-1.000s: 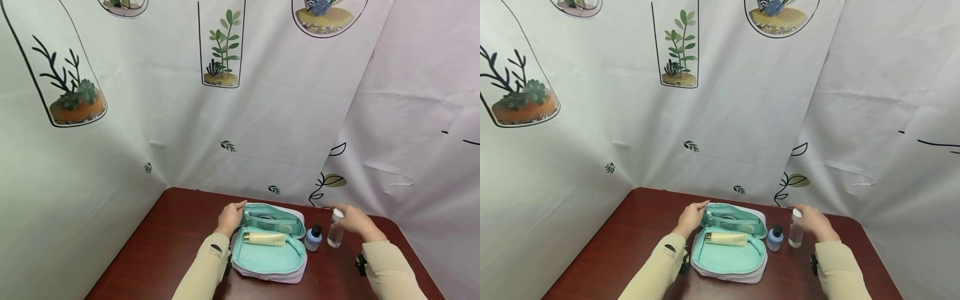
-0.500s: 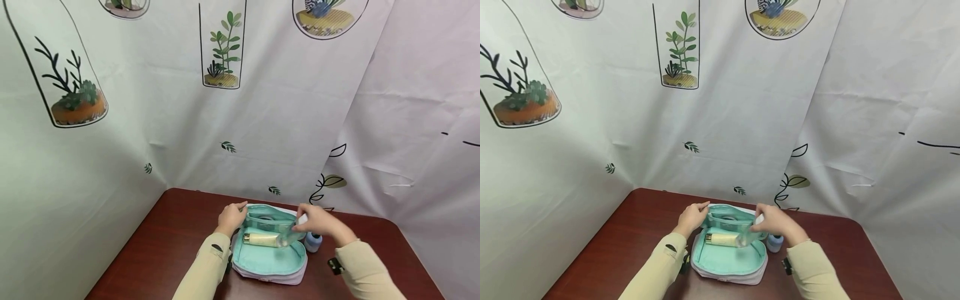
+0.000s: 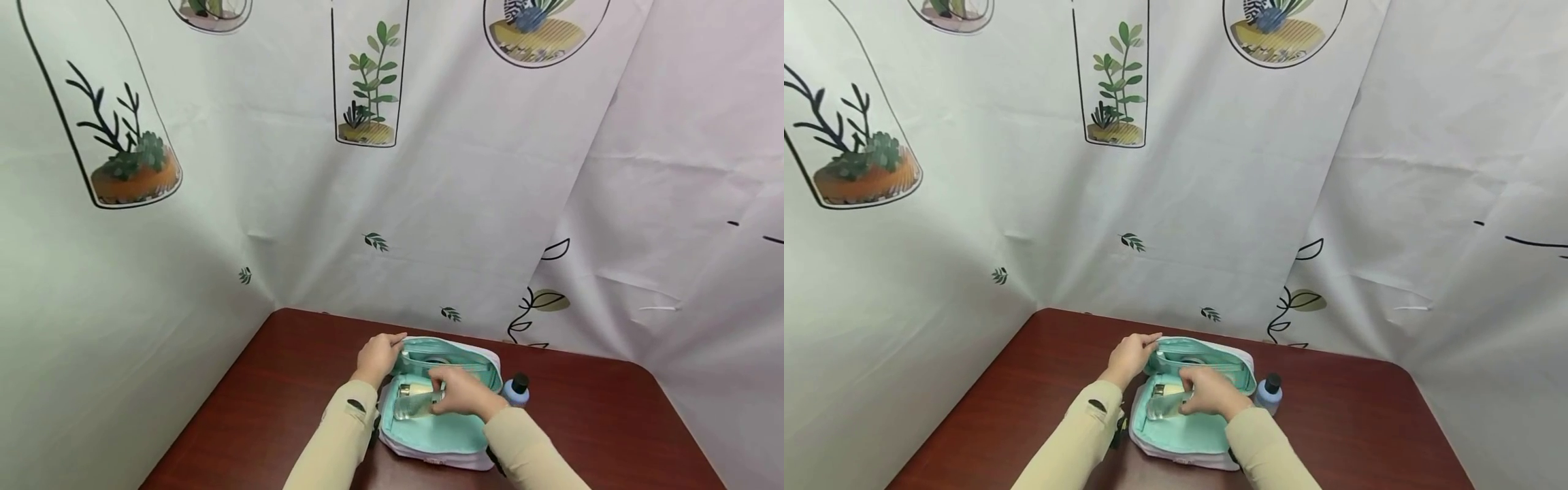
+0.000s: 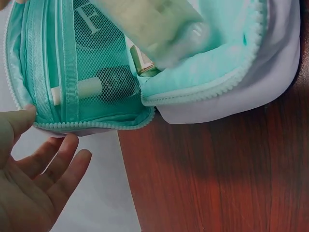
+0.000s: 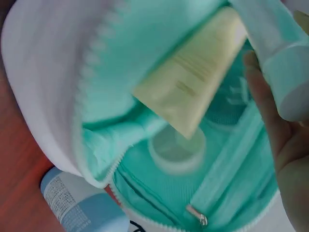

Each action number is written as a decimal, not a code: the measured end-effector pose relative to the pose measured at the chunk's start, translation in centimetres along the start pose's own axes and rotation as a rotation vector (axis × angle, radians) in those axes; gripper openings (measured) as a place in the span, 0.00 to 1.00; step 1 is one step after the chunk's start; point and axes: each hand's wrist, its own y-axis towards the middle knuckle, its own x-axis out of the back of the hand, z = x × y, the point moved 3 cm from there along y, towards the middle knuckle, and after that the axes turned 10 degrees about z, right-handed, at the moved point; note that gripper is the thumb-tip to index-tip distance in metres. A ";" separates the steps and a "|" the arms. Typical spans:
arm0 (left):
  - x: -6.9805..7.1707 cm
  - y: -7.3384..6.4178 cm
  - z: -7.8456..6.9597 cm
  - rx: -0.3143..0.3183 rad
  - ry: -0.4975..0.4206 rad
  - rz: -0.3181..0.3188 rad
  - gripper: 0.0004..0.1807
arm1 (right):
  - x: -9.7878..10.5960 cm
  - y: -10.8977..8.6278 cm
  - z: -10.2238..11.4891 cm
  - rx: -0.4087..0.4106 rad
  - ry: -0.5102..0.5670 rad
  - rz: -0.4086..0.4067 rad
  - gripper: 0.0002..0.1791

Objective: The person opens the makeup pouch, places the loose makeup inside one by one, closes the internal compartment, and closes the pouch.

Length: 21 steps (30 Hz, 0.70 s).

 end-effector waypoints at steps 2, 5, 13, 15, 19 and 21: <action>0.1 -0.1 -0.1 0.004 0.002 0.008 0.17 | -0.5 0.2 0.0 -0.019 -0.057 0.007 0.20; 0.1 -0.2 -0.2 0.010 0.019 0.028 0.17 | -1.1 0.2 -0.3 -0.075 -0.161 0.029 0.19; 0.3 -0.3 -0.2 -0.003 0.076 0.035 0.16 | -2.3 0.5 -1.6 -0.133 -0.318 0.065 0.19; 0.4 -0.3 -0.1 -0.004 0.082 0.031 0.16 | -2.6 0.6 -1.7 -0.130 -0.340 0.054 0.20; 0.3 -0.5 0.1 0.004 0.086 0.020 0.16 | -2.1 0.0 -1.6 -0.116 -0.324 -0.004 0.18; 0.2 -0.5 0.2 0.010 0.086 0.016 0.16 | -0.8 -0.9 -1.7 -0.146 -0.288 -0.066 0.16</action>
